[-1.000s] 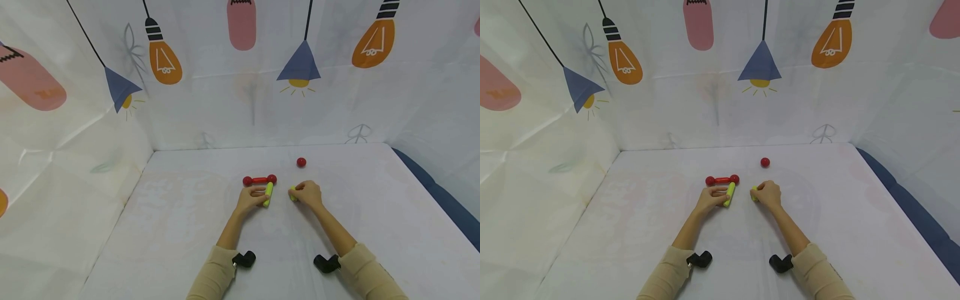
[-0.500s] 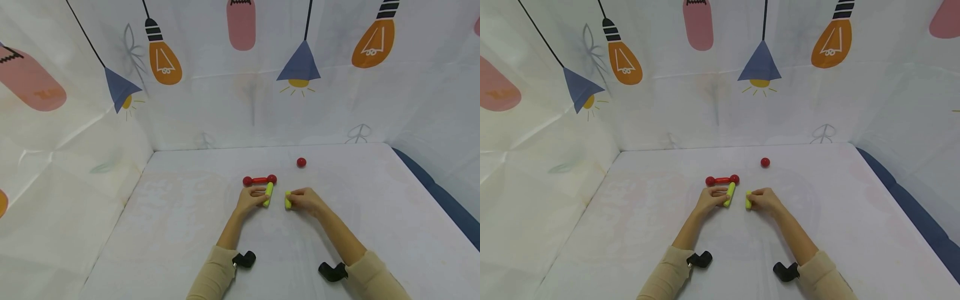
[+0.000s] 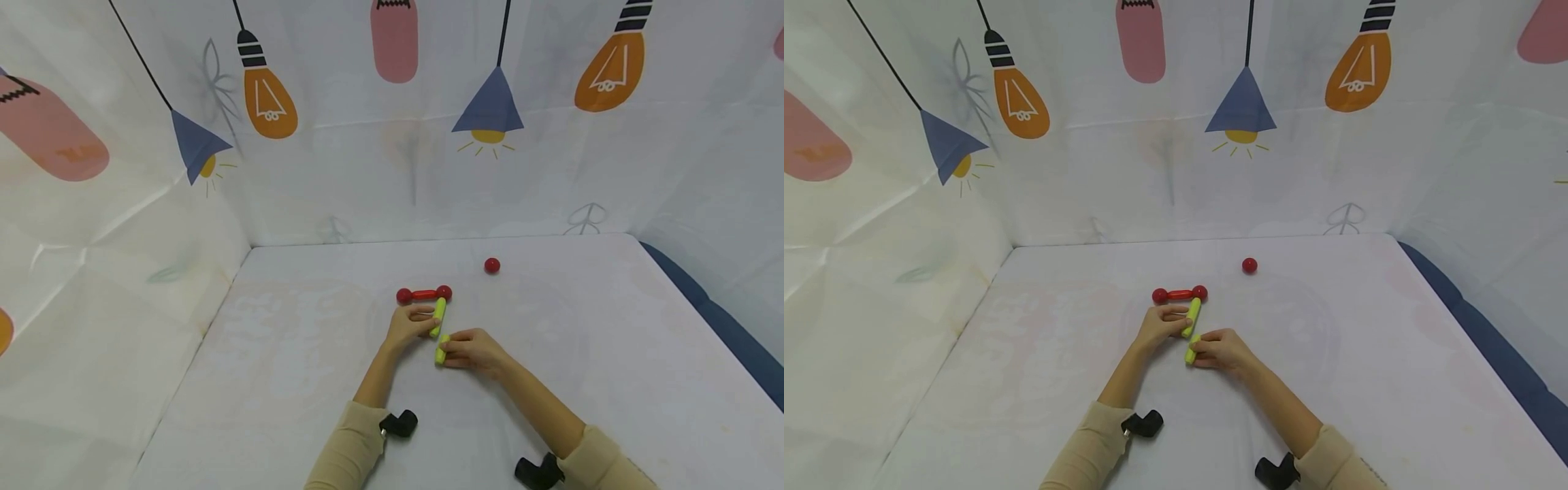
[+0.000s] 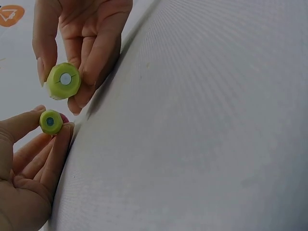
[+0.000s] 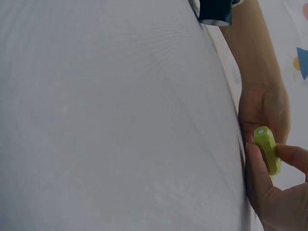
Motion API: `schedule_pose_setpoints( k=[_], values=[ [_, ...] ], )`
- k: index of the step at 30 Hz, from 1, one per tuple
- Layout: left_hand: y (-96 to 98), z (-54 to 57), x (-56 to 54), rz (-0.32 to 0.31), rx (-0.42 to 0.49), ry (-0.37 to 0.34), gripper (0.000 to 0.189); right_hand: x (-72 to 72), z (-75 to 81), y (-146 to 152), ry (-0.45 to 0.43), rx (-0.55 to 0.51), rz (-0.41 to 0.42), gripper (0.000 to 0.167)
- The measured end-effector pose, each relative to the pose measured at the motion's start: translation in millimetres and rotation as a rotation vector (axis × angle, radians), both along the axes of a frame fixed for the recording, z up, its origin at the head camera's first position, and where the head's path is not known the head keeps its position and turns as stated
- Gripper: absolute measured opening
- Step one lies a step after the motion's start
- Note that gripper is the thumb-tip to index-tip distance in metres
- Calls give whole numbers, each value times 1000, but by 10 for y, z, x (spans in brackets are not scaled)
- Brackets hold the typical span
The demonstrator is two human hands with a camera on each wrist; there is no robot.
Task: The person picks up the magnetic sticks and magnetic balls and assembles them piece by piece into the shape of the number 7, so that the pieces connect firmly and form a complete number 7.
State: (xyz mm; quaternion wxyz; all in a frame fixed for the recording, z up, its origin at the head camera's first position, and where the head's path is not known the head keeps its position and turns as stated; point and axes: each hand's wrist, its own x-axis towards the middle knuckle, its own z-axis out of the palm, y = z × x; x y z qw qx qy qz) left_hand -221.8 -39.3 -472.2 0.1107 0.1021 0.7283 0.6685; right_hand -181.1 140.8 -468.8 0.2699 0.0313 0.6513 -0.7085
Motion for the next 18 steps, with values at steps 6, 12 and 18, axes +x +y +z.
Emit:
schedule_pose_setpoints(
  k=[6, 12, 18],
  values=[
    [16, -213, -100, 30, 1, -12, 35, 38, -26, -95, 5, -24, 22, 40],
    [34, -232, -103, 45, -5, -13, 34, 42, -26, -172, -30, -9, -6, 41],
    [19, -186, -94, 12, 37, -19, 35, 11, -34, -212, -63, 21, -44, 37]
  ],
)
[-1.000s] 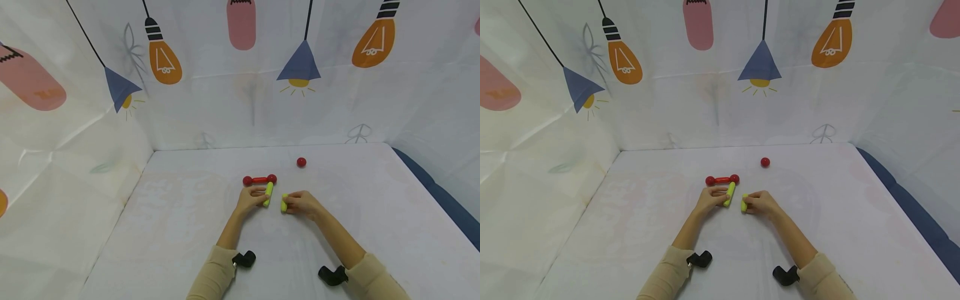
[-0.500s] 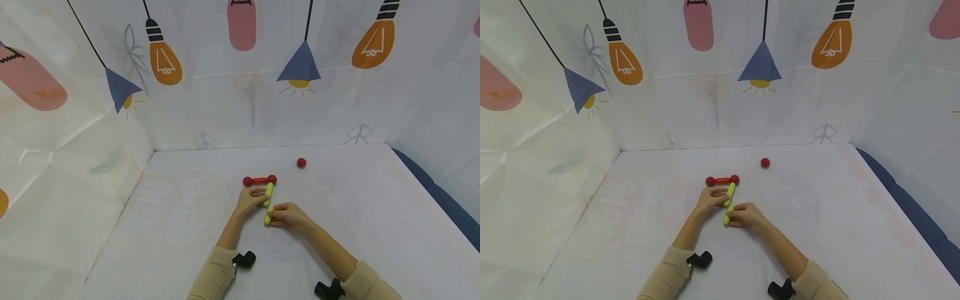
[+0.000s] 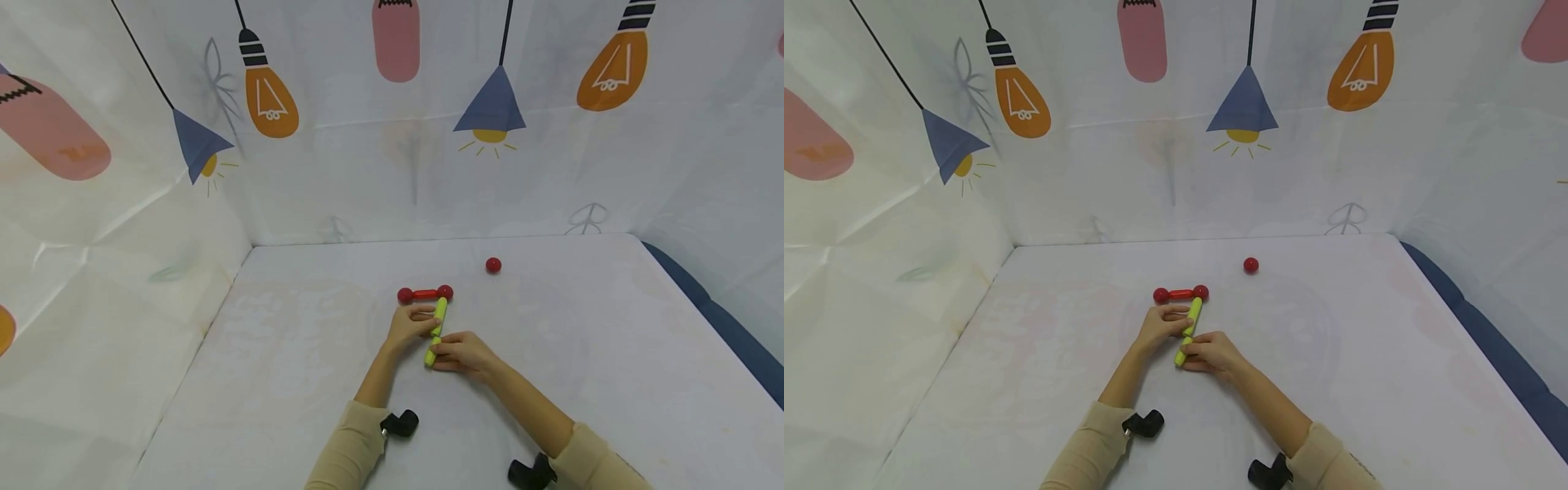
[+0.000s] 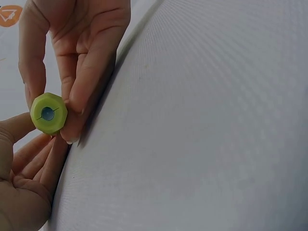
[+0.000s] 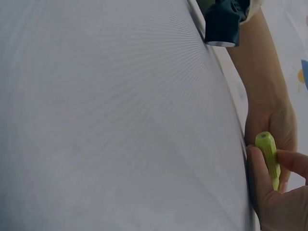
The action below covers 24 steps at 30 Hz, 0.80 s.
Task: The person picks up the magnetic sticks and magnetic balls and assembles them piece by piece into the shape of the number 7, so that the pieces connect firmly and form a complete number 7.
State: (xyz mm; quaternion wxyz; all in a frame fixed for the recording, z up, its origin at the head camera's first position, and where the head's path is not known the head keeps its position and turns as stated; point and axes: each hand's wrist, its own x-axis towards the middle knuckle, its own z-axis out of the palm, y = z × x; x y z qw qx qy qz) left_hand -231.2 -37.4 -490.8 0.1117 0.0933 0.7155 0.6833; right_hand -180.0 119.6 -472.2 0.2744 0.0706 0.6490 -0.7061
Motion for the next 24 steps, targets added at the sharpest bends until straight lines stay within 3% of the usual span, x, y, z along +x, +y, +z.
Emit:
schedule_pose_setpoints(
  k=[7, 10, 24],
  values=[
    [-19, 242, 121, -16, -15, 12, 35, -22, 16, -28, -10, 13, -16, 36],
    [-16, 272, 142, -9, -22, 12, 35, -29, 21, -38, -8, 0, -19, 35],
    [-12, 236, 125, 2, -35, 14, 34, -52, 27, -45, -24, -32, 1, 36]
  ],
)
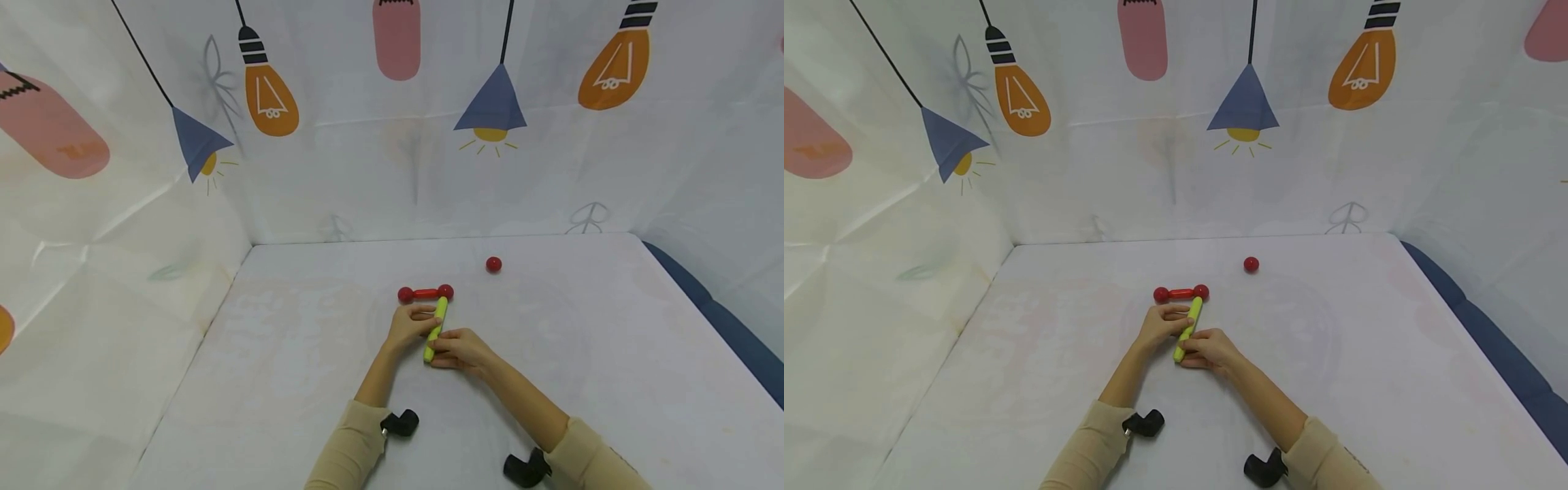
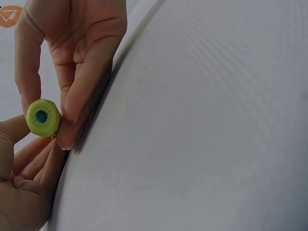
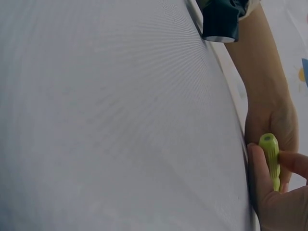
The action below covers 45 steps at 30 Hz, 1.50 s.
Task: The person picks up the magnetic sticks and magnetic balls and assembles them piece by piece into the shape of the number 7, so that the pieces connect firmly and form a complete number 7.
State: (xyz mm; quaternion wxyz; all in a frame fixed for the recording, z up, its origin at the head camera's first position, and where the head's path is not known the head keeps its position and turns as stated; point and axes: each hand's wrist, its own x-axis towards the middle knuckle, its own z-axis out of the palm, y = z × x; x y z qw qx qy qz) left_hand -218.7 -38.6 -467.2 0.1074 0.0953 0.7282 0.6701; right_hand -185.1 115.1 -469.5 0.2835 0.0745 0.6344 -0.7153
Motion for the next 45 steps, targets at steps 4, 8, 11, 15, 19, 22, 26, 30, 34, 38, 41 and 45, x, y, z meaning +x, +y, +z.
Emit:
schedule_pose_setpoints(
  k=[4, 8, 11, 15, 19, 22, 26, 30, 34, 38, 41, 45],
  values=[
    [-6, 16, 15, 0, -33, 12, 33, -3, -4, -1, -11, 4, -15, 38],
    [-14, 32, 43, -5, -53, 10, 33, -2, -15, -1, -15, 7, -45, 40],
    [-17, -11, 33, 4, -59, -13, 34, -1, -20, -4, -10, 17, -74, 40],
    [-8, -192, -43, 29, -62, -31, 36, -5, -14, -9, -3, 24, -109, 42],
    [-5, -275, -86, 32, -62, -42, 37, -25, -8, -14, -10, 21, -143, 42],
    [-14, -252, -82, 26, -54, -53, 36, -57, -24, -13, -26, 4, -161, 40],
    [-28, -125, -28, 6, -43, -59, 35, -96, -46, -13, -39, -25, -188, 38],
    [-33, -59, 8, -3, -25, -48, 35, -121, -54, -16, -29, -41, -207, 37],
    [-22, -189, -50, 25, -19, -52, 36, -123, -50, -10, -20, -52, -210, 36],
    [-11, -287, -112, 60, -35, -63, 36, -107, -39, 10, -24, -79, -179, 40],
    [-14, -297, -136, 79, -46, -65, 37, -95, -41, 16, -34, -102, -147, 44],
    [-19, -284, -156, 82, -52, -70, 38, -91, -40, 7, -38, -125, -138, 43]
  ],
)
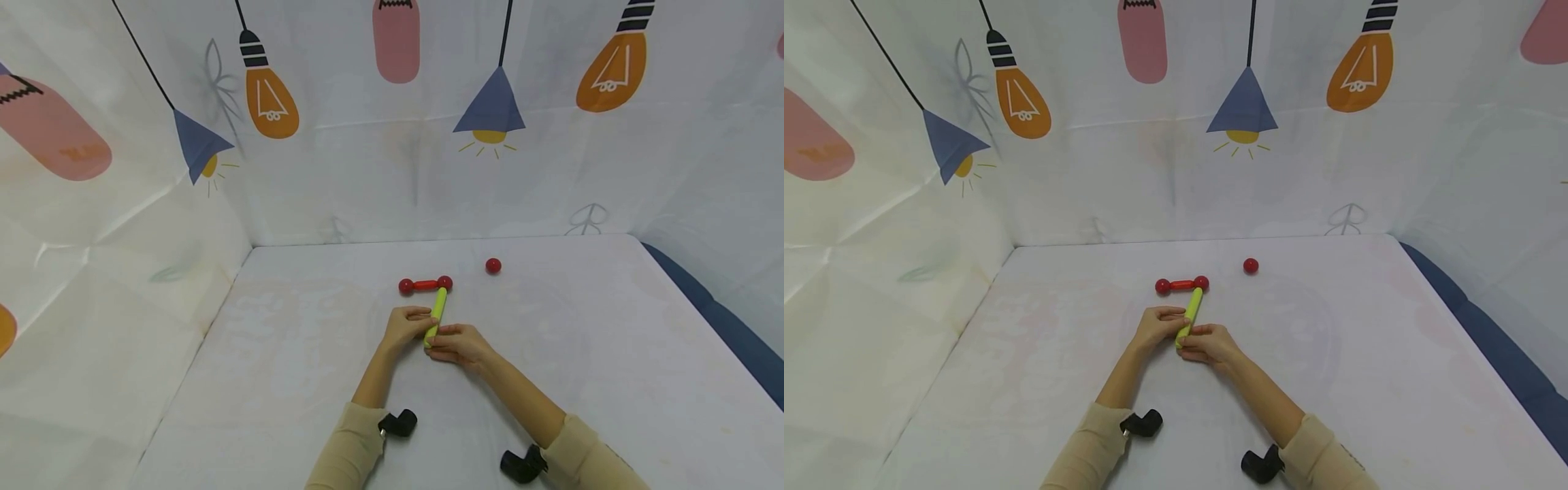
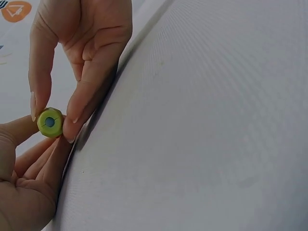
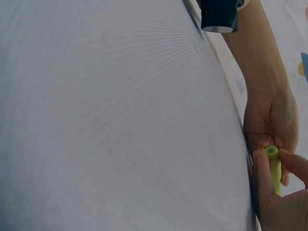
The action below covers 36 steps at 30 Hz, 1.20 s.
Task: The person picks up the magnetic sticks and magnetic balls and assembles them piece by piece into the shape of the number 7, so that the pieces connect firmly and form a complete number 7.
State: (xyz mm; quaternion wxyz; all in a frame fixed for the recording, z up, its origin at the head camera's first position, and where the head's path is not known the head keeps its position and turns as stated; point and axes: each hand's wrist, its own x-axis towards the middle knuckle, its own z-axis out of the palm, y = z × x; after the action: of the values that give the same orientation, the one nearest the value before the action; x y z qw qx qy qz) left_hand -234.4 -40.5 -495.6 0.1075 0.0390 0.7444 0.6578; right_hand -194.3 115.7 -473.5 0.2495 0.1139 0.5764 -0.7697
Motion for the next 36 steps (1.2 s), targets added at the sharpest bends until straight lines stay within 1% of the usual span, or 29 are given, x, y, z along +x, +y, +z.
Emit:
schedule_pose_setpoints(
  k=[5, 9, 12, 16, 18, 20, 22, 24, 28, 30, 33, 36],
  values=[
    [-5, 10, 7, -23, 21, 0, 39, -14, 13, -23, 25, -12, -34, 37],
    [-9, 12, 17, -45, 37, 7, 39, -38, 23, -19, 30, 1, -39, 39],
    [-5, 20, 14, -42, 36, 2, 39, -68, 45, 24, 54, 93, 6, 45],
    [6, 18, -3, -31, 46, -15, 38, -179, 75, 181, 121, 291, 47, 50],
    [10, 5, -15, -27, 47, -25, 38, -274, 78, 309, 137, 357, 25, 52],
    [8, 3, -21, -21, 40, -36, 38, -376, 84, 458, 139, 404, -17, 55],
    [9, 8, -21, -17, 31, -47, 39, -468, 85, 617, 158, 441, -65, 56],
    [12, 17, -19, -12, 28, -64, 39, -548, 85, 769, 199, 487, -112, 58],
    [21, 33, -11, -9, 30, -76, 39, -665, 98, 997, 294, 582, -171, 59],
    [24, 27, -14, -15, 36, -76, 39, -711, 109, 1065, 311, 607, -204, 60],
    [4, 148, 48, -31, 40, -72, 39, -772, 123, 1109, 313, 645, -257, 61],
    [-15, 278, 112, -48, 38, -78, 38, -830, 118, 1117, 323, 675, -285, 63]
  ],
)
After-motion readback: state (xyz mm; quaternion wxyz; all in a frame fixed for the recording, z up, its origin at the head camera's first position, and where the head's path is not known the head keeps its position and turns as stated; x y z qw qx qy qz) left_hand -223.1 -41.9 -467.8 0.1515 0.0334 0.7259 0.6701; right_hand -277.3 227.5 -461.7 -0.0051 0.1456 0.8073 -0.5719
